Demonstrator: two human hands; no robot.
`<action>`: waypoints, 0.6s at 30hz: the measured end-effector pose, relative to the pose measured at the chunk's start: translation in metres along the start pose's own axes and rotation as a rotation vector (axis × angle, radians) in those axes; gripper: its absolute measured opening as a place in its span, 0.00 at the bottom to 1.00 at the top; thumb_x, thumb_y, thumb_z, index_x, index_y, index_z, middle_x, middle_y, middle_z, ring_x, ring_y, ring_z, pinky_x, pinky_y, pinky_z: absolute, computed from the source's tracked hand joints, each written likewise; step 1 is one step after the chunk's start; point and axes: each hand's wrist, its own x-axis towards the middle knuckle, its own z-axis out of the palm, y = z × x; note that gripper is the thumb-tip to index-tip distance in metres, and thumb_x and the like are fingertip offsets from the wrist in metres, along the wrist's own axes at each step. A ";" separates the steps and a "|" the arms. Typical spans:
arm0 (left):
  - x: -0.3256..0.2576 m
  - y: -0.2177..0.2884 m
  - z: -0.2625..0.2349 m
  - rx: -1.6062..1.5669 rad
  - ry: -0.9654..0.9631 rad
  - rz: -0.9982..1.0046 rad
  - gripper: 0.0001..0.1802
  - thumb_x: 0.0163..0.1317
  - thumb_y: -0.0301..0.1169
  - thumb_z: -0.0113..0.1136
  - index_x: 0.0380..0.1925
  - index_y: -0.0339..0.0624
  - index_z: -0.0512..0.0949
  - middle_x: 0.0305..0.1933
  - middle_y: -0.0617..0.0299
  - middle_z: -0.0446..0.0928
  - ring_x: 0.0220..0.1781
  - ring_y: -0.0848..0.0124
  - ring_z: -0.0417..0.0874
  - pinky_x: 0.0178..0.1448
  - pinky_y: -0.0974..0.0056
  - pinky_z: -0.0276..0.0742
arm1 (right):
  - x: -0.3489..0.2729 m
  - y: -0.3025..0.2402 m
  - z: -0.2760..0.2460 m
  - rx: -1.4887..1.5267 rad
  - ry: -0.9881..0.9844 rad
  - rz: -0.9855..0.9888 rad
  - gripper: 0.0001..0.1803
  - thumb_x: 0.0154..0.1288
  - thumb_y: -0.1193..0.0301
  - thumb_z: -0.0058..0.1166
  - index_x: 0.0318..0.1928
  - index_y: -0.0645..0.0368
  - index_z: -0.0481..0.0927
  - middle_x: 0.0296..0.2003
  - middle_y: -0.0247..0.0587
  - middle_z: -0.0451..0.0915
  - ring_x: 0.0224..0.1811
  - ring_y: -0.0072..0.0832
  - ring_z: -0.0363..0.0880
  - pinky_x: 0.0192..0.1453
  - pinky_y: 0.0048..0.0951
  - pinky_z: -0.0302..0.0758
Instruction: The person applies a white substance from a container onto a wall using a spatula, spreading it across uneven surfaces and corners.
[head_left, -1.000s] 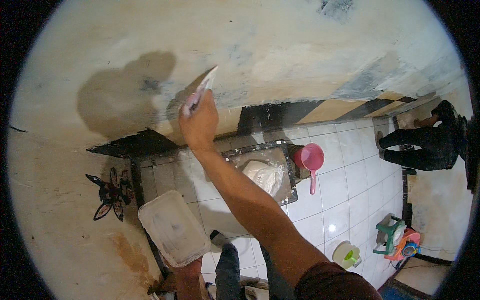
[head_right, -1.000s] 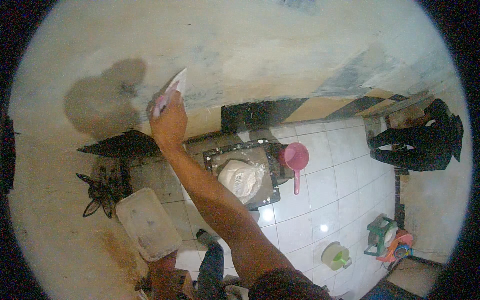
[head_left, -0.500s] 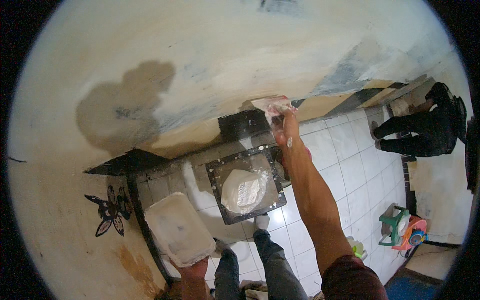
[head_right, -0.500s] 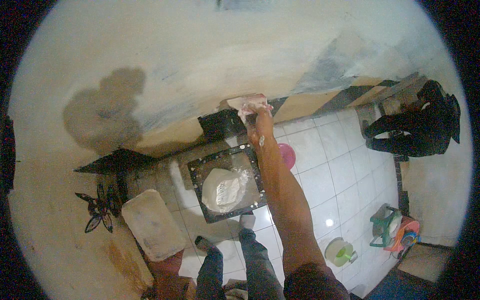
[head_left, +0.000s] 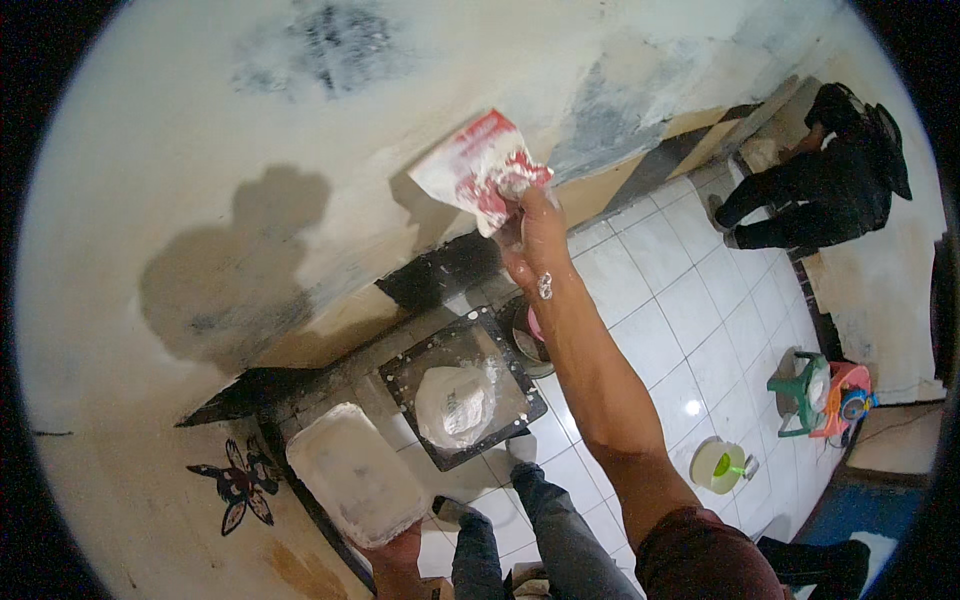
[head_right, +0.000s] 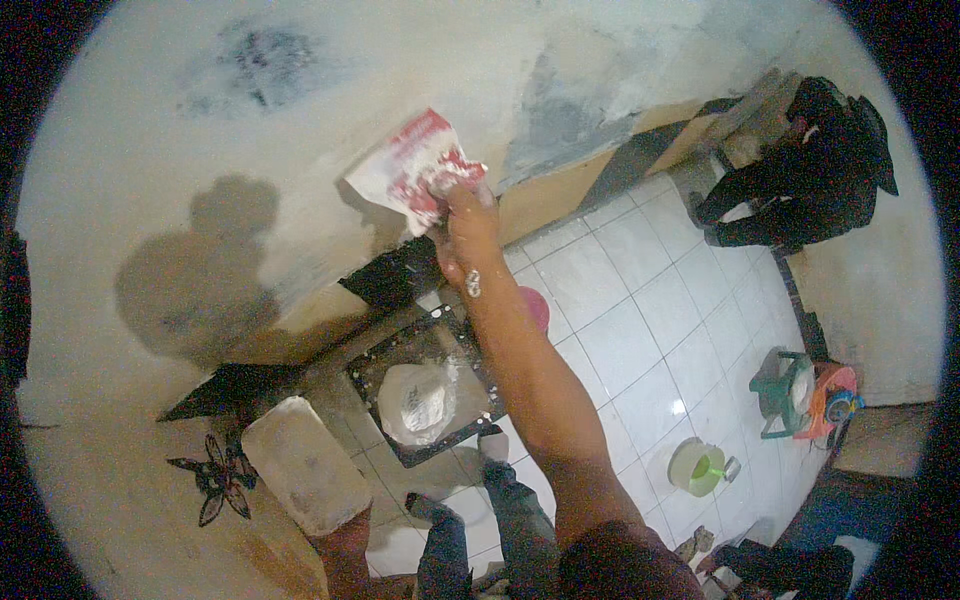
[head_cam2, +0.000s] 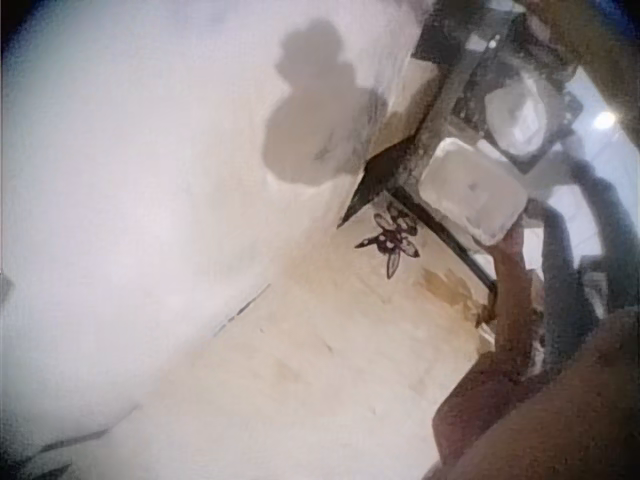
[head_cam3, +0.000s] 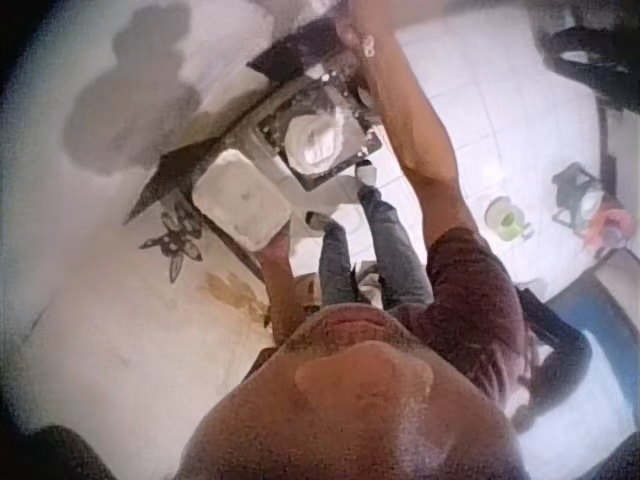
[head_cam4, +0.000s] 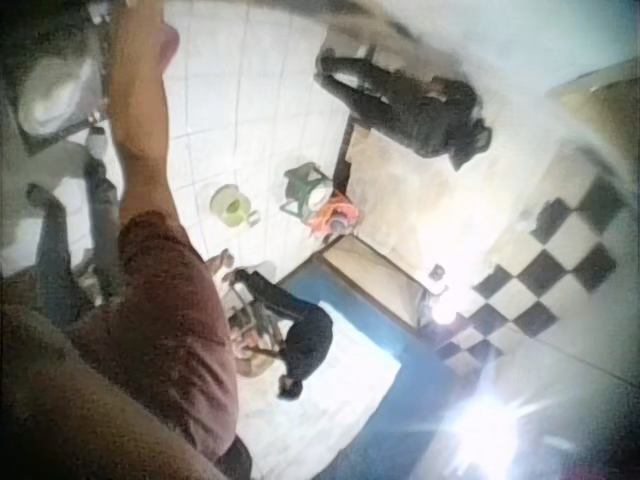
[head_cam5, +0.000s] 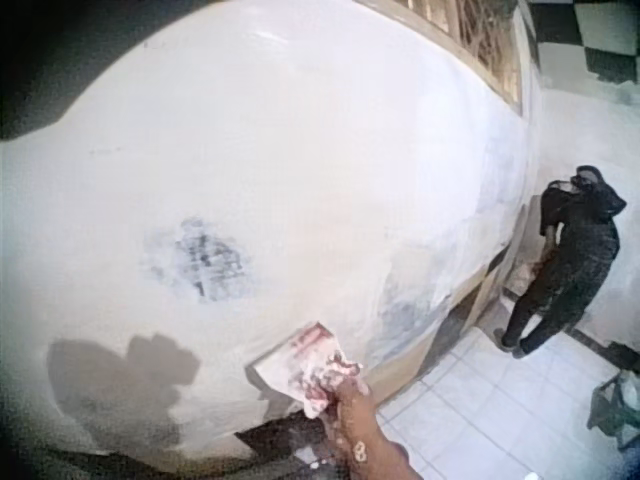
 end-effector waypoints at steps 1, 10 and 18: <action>0.004 -0.002 -0.012 0.009 0.016 -0.007 0.37 0.60 0.61 0.47 0.65 0.56 0.62 0.65 0.60 0.67 0.66 0.55 0.68 0.63 0.39 0.67 | 0.012 0.005 -0.027 0.024 0.005 0.006 0.12 0.58 0.74 0.49 0.45 0.57 0.73 0.36 0.36 0.79 0.34 0.28 0.78 0.36 0.30 0.77; 0.007 -0.026 0.045 -0.039 0.146 -0.087 0.37 0.61 0.61 0.46 0.64 0.54 0.63 0.63 0.58 0.69 0.60 0.53 0.74 0.56 0.38 0.75 | 0.120 0.009 -0.064 -0.149 0.226 -0.128 0.03 0.61 0.74 0.47 0.37 0.54 0.70 0.25 0.34 0.73 0.25 0.26 0.75 0.29 0.32 0.74; 0.011 -0.029 0.048 -0.044 -0.018 -0.065 0.35 0.61 0.59 0.48 0.64 0.54 0.62 0.64 0.57 0.68 0.61 0.52 0.72 0.59 0.38 0.71 | 0.054 -0.113 0.084 -0.182 -0.035 -0.348 0.04 0.56 0.76 0.52 0.33 0.60 0.72 0.28 0.37 0.75 0.25 0.26 0.75 0.30 0.26 0.75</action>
